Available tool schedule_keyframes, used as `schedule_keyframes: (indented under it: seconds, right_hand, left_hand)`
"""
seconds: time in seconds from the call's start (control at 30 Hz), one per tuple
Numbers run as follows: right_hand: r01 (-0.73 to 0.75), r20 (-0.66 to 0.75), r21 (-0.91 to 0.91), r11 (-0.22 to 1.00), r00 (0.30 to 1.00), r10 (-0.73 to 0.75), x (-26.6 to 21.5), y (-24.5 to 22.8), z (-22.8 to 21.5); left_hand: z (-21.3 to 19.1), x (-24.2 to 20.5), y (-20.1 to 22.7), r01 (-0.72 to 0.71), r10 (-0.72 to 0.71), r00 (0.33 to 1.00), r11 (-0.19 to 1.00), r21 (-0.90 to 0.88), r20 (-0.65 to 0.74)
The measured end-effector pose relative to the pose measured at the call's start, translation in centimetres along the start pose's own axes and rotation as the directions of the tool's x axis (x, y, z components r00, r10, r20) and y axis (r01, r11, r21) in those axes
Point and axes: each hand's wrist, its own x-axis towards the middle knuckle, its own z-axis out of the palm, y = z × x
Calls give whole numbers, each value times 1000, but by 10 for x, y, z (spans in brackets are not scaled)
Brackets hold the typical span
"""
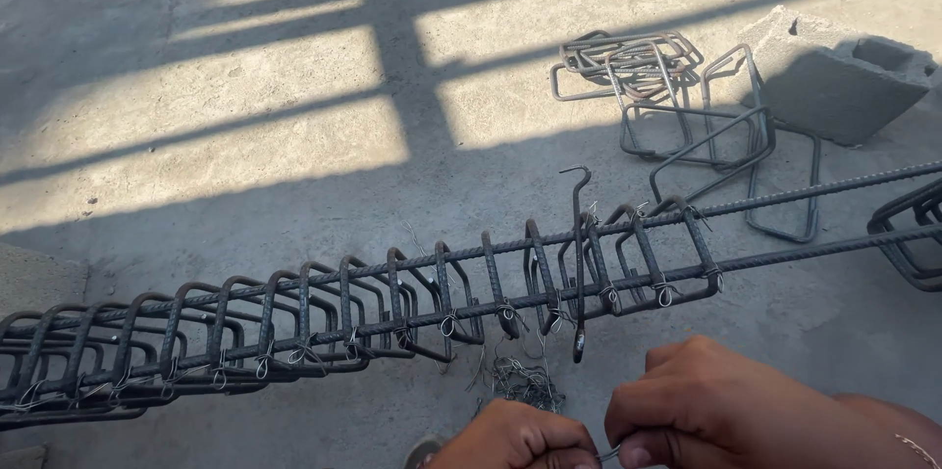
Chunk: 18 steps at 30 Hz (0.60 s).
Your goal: Tying steel rebar intersections with wire using a manual twisting tool to assemble a cage
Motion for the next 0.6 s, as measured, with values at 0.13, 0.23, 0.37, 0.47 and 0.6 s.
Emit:
schedule_keyframes:
  seconds: [0.13, 0.23, 0.37, 0.47, 0.6]
  right_hand:
    - [-100, -72, 30, 995, 992, 102, 4, 8, 5]
    - [-33, -205, 225, 974, 975, 81, 18, 11, -5]
    - [-13, -304, 302, 953, 946, 109, 23, 21, 0]
    - [-30, -347, 397, 917, 920, 180, 27, 24, 0]
    - [-12, -311, 689, 724, 898, 311, 23, 28, 11]
  left_hand:
    - [1, -2, -1, -50, 50, 994, 999, 11, -95]
    - [-9, -11, 25, -108, 95, 990, 986, -128, -104]
    - [-21, -23, 35, -81, 33, 975, 974, -213, -221]
    - [-27, -25, 41, -153, 90, 964, 957, -248, -249]
    - [-20, -23, 32, -148, 95, 959, 971, -188, -267]
